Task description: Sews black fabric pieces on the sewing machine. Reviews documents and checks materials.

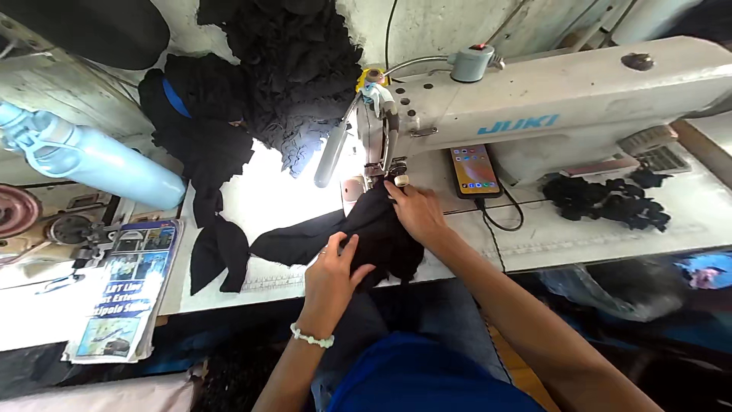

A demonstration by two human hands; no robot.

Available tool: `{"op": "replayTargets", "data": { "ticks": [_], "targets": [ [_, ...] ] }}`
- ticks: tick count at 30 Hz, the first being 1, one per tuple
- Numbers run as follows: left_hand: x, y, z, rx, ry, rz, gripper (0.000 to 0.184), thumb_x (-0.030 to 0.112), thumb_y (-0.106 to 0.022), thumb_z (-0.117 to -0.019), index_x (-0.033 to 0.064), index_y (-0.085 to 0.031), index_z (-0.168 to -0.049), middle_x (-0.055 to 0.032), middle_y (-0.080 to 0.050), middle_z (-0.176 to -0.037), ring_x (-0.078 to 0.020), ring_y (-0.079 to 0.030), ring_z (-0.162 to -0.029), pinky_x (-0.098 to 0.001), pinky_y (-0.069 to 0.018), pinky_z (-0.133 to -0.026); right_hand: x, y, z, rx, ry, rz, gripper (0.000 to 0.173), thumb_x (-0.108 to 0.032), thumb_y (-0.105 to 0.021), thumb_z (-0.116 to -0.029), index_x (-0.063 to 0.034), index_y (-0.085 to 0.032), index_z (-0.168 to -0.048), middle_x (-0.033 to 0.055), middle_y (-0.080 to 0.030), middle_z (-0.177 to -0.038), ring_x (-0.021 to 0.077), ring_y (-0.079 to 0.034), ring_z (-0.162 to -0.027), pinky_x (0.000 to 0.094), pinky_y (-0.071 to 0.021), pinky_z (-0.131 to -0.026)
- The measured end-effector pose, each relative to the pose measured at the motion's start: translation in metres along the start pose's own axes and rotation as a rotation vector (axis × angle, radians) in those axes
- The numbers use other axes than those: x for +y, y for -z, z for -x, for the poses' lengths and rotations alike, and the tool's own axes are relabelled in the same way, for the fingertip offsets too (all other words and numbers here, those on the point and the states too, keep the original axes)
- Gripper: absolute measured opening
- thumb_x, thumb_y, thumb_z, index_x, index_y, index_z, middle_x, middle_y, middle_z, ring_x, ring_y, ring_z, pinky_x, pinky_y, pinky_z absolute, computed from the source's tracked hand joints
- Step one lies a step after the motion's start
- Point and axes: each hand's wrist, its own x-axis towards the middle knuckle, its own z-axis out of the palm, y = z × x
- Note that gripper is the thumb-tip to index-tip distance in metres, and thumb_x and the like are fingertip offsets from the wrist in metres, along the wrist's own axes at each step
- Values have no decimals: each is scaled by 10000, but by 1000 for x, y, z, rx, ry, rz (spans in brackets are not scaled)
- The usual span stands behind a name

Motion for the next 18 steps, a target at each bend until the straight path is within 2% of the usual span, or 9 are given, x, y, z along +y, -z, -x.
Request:
{"op": "replayTargets", "data": {
  "ticks": [4, 6, 7, 9, 10, 11, 13, 16, 18],
  "targets": [
    [0, 6, 10, -29, 26, -14, 615, 532, -768, -829, 101, -731, -1265, -195, -664, -1272, -328, -730, -793, -456, -593, -578, 12, 10, -26, -111, 52, -128, 360, -168, -579, -1055, -86, -638, -1401, 284, -651, -1241, 477, -676, -1036, 636, -528, -886],
    [1, 12, 14, -63, 74, 82, 640, 518, -799, -805, 120, -716, -1299, -201, -650, -1295, -313, -731, -793, -447, -596, -584, 12, 14, -16, 13, 76, -224, 300, -133, -586, -1049, -23, -689, -1308, 280, -633, -1245, 451, -693, -969, 605, -565, -832],
    [2, 17, 14, -95, 121, 180, 670, 488, -803, -819, 116, -673, -1360, -198, -638, -1299, -289, -718, -794, -428, -596, -605, 9, 15, -6, 89, 81, -261, 264, -102, -585, -1041, 9, -705, -1249, 271, -632, -1231, 430, -698, -932, 585, -578, -799],
    [1, 29, 10, -153, 219, 531, 727, 380, -747, -910, 45, -489, -1501, -160, -606, -1311, -159, -626, -816, -307, -538, -663, 3, 14, 15, 214, 111, -320, 221, -64, -580, -1024, 23, -723, -1170, 241, -658, -1144, 378, -705, -856, 539, -593, -722],
    [0, 33, 6, -162, 228, 762, 761, 331, -686, -953, -2, -350, -1550, -134, -583, -1325, -88, -601, -828, -240, -519, -675, 0, 13, 24, 253, 141, -358, 217, -64, -582, -1017, 13, -734, -1151, 216, -670, -1074, 338, -699, -816, 497, -591, -692],
    [-1, 36, 3, -184, 217, 991, 816, 339, -614, -991, -23, -181, -1581, -100, -557, -1356, -44, -597, -872, -206, -517, -717, -2, 12, 33, 276, 174, -410, 210, -86, -586, -1016, 3, -744, -1121, 179, -675, -1001, 285, -688, -798, 439, -591, -693],
    [4, 38, -6, -221, 219, 1359, 925, 482, -522, -1018, 47, 81, -1568, -47, -552, -1386, 21, -569, -769, -157, -486, -651, -8, 14, 46, 272, 208, -552, 216, -146, -595, -1007, -26, -765, -1064, 108, -699, -920, 162, -677, -795, 301, -577, -730],
    [13, 38, -15, -247, 243, 1593, 1042, 644, -462, -993, 105, 241, -1542, -109, -527, -1443, -25, -594, -729, -171, -495, -612, -14, 27, 59, 145, 224, -818, 201, -193, -630, -1002, -50, -761, -1055, 18, -718, -950, -21, -622, -804, 131, -509, -730],
    [17, 35, -16, -240, 231, 1622, 1077, 681, -442, -982, 92, 266, -1540, -126, -505, -1459, -36, -596, -734, -178, -498, -608, -15, 34, 63, 42, 253, -950, 183, -163, -645, -991, -33, -743, -1074, 2, -722, -988, -58, -603, -795, 104, -492, -707]
  ]
}}
